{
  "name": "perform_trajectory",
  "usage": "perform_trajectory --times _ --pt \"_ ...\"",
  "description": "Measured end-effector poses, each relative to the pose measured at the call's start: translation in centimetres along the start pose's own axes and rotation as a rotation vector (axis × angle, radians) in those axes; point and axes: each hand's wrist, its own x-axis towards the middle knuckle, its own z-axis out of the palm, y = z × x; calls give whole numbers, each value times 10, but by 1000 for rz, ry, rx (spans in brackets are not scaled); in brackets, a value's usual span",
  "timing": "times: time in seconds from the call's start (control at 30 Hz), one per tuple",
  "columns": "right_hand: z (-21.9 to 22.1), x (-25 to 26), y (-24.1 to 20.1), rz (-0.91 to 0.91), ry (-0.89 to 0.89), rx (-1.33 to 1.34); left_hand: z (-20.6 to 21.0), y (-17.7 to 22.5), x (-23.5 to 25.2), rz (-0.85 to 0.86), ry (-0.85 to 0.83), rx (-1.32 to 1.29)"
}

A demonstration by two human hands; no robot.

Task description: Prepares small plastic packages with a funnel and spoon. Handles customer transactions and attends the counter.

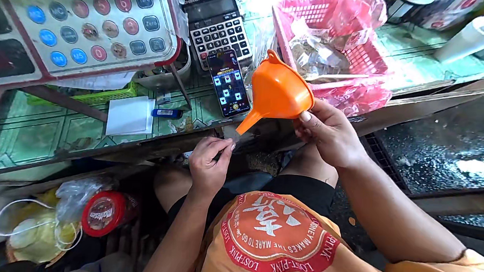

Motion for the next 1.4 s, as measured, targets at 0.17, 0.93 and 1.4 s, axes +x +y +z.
perform_trajectory --times 0.17,0.93,1.4 --pt "0 -3 7 22 -6 -12 1 1 1 -12 2 11" --pt "-5 -6 13 38 17 5 3 2 4 16 -32 55" --pt "-4 -10 19 96 115 97 11 5 2 -114 -74 -108"
